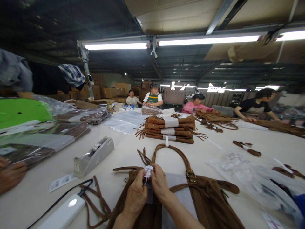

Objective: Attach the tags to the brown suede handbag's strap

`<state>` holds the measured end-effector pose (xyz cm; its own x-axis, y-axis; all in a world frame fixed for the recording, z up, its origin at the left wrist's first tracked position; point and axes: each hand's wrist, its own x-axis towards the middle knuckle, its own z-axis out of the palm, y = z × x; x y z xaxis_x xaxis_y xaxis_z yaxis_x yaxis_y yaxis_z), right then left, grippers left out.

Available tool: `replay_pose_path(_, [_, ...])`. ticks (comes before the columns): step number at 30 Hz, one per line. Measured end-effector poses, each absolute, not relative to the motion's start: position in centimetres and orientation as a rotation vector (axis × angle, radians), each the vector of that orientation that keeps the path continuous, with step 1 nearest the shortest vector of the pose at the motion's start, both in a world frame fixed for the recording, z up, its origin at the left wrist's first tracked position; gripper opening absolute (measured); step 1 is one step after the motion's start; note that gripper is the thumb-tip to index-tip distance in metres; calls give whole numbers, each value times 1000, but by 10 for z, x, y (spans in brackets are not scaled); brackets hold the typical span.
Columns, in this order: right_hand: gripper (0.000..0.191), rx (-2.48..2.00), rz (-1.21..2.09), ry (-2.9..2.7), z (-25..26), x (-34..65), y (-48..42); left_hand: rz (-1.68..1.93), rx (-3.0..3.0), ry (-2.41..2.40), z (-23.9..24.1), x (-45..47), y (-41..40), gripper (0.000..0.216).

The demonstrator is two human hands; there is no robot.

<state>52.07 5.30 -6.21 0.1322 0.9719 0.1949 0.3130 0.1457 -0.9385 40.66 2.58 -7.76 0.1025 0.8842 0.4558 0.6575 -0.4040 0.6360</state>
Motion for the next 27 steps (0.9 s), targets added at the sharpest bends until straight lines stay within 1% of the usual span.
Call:
replay_pose_path(3, [24, -1384, 745, -1360, -61, 518, 53, 1193, 2121, 1519, -77, 405, 27, 53])
replay_pose_path(11, [24, -1470, 904, -1168, -74, 539, 62, 1216, 2069, 1615, -71, 397, 28, 44])
replay_pose_path(17, [18, -1509, 864, -1179, -76, 557, 55, 1176, 2182, 1841, -69, 386, 21, 40])
replay_pose_path(20, [15, -1539, 877, -1192, -79, 560, 54, 1253, 2304, 1929, -63, 375, 9, 38])
replay_pose_path(24, [15, -1590, 880, -1214, -82, 561, 54, 1333, 2517, 1846, -61, 365, -15, 30])
replay_pose_path(27, [15, -1617, 851, -1279, -79, 562, 51, 1347, 2618, 1764, -75, 371, -31, 28])
